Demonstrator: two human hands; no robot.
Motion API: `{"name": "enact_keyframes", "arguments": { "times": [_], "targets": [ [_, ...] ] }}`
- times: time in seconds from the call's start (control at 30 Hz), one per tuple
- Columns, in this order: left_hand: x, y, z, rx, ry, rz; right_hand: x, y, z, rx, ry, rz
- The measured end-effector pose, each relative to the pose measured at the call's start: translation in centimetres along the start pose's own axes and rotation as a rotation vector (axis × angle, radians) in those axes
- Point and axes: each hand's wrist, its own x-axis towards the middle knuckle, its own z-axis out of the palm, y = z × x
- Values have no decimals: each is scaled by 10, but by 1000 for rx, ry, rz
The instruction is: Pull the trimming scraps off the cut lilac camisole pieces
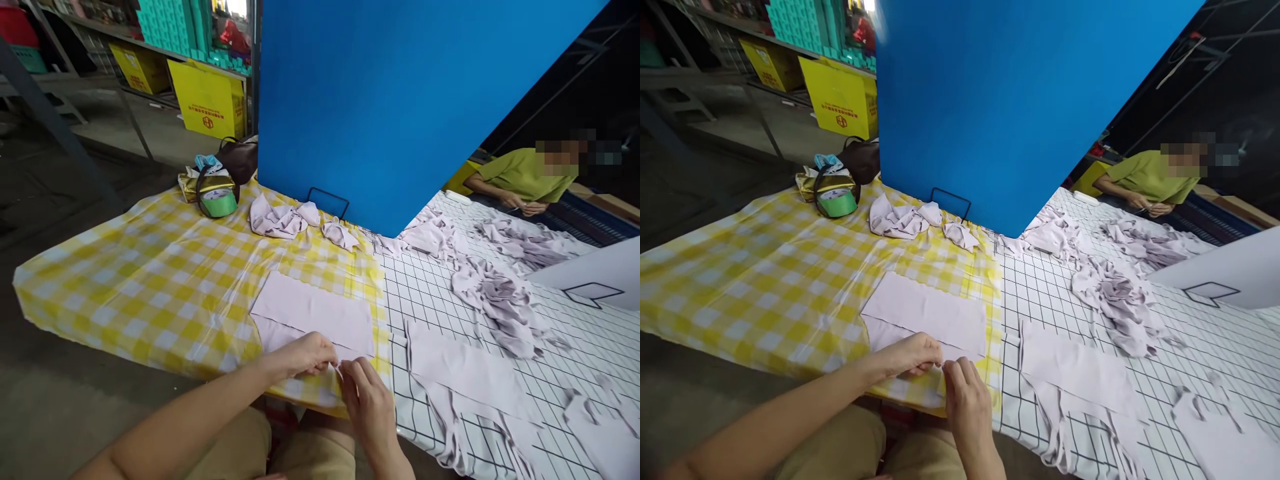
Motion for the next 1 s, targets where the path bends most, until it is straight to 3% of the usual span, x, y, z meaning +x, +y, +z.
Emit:
{"name": "enact_keyframes", "arguments": {
  "times": [0.1,0.17,0.27,0.4,0.53,0.77,1.0],
  "targets": [
    [11,-6,-10,488,264,284,6,7,7,148,-36,218],
    [19,-9,-15,805,333,479,11,11,10,234,-41,355],
    [30,-9,-18,1143,264,585,19,14,12,306,-75,494],
    [37,-6,-14,1386,195,562,27,19,14,308,-101,547],
    [43,-7,-13,1410,215,537,29,25,19,251,-113,502],
    [53,-12,-22,1040,287,477,38,27,17,191,-129,342],
    [52,-8,-23,988,282,454,51,28,18,173,-80,295]
  ]
}}
